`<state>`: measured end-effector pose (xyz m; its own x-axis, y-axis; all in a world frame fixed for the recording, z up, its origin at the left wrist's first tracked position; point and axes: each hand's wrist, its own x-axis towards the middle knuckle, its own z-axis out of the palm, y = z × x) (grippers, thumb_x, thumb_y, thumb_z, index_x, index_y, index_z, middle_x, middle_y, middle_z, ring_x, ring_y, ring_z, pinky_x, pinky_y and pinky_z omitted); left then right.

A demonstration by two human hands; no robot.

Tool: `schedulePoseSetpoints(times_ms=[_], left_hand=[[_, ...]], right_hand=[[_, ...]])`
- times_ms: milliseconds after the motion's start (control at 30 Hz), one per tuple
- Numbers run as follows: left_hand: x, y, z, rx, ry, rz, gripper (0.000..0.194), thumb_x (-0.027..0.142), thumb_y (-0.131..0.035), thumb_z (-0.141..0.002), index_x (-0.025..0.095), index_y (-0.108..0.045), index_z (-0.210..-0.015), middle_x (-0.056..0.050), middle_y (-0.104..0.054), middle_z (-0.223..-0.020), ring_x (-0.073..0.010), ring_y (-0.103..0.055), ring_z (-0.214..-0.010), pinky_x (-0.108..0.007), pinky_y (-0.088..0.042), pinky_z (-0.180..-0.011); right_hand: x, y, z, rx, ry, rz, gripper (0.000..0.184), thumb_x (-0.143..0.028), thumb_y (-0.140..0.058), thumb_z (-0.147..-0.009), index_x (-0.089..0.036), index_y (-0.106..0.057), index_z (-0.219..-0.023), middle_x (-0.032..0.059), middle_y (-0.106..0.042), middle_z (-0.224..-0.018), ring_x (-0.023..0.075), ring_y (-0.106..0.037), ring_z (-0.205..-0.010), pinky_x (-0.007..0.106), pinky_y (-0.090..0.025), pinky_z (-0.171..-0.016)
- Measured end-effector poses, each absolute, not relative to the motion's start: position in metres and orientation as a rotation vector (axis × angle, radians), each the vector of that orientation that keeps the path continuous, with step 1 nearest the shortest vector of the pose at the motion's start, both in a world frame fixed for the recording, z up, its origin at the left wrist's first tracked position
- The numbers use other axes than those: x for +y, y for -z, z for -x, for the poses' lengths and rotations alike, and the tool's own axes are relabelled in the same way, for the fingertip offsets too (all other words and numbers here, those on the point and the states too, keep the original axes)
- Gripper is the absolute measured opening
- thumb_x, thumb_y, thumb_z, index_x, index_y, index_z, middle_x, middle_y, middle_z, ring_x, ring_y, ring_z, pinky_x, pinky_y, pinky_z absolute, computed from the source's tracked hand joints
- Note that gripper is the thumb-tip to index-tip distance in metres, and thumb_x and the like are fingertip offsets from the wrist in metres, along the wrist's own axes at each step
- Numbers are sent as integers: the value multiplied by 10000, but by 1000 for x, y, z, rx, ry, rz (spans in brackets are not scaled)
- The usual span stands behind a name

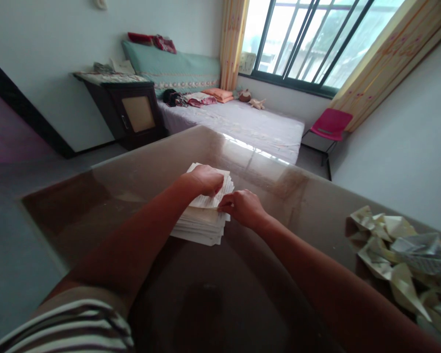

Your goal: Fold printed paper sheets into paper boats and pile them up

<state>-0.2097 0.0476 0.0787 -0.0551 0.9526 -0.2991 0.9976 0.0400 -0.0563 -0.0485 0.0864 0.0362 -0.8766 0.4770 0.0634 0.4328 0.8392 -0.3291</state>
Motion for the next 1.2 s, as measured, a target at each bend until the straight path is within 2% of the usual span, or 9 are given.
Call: schedulePoseSetpoints(times_ms=[100,167,267,367,467,533,833,1033,1200], left_hand=[[49,-78,216,2103,375,-2028,209,293,-702,-647,265,-739,-850,-41,-716,-957,-235,-618,-884,-287,-398,-729],[50,-76,222,2083,376,-2033,236,328,-722,-644,256,-731,-869,-40,-712,-966,-231,-615,-889,-283,-403,-728],[52,-72,234,2061,367,-2031,383,406,-736,-649,219,-699,-981,-60,-699,-1023,-231,-608,-918,-276,-413,-727],[54,-67,243,2048,369,-1999,519,485,-726,-655,185,-658,-1073,-73,-693,-1052,-220,-614,-899,-265,-428,-720],[56,-66,246,2031,390,-1969,556,535,-717,-652,172,-661,-1069,-73,-703,-1019,-216,-622,-853,-263,-439,-701],[56,-67,246,2022,399,-1964,547,538,-722,-647,169,-672,-1047,-77,-705,-1011,-221,-623,-848,-266,-440,-692],[58,-68,245,2010,420,-1951,515,540,-726,-631,189,-697,-1007,-67,-714,-950,-216,-627,-820,-271,-437,-692],[58,-67,244,2016,419,-1942,543,546,-735,-606,195,-700,-1019,-74,-720,-962,-221,-628,-838,-274,-436,-714],[57,-66,244,1981,411,-1943,468,521,-722,-633,197,-713,-971,-59,-725,-923,-198,-622,-804,-259,-429,-694]], right_hand=[[87,-31,49,-2870,-495,698,248,-516,-657,-774,-282,-736,-747,-4,-723,-774,176,-631,-731,262,-382,-627],[94,-29,53,-2828,-561,682,337,-584,-593,-804,-280,-736,-782,-2,-706,-778,159,-620,-712,258,-390,-626],[114,-26,64,-2678,-570,805,309,-479,-548,-874,-307,-687,-1090,13,-675,-1004,142,-621,-768,257,-432,-688],[132,-22,78,-2679,-442,959,496,-491,-596,-833,-276,-576,-1280,80,-568,-1232,211,-598,-966,307,-465,-762],[136,-16,87,-2777,-298,961,449,-561,-569,-828,-275,-659,-1163,71,-444,-1400,294,-448,-1204,390,-455,-852],[133,-12,89,-2807,-224,938,362,-539,-522,-868,-291,-701,-1063,29,-405,-1449,305,-373,-1259,434,-434,-879],[117,-2,87,-2694,-167,804,233,-361,-497,-926,-303,-722,-939,-39,-584,-1303,231,-400,-1190,387,-371,-846],[109,2,85,-2667,-237,753,266,-362,-460,-952,-319,-719,-992,-19,-636,-1229,223,-428,-1134,384,-343,-862],[107,5,75,-2685,-319,593,281,-422,-475,-942,-359,-680,-1122,-12,-591,-1301,232,-399,-1192,384,-366,-870]])
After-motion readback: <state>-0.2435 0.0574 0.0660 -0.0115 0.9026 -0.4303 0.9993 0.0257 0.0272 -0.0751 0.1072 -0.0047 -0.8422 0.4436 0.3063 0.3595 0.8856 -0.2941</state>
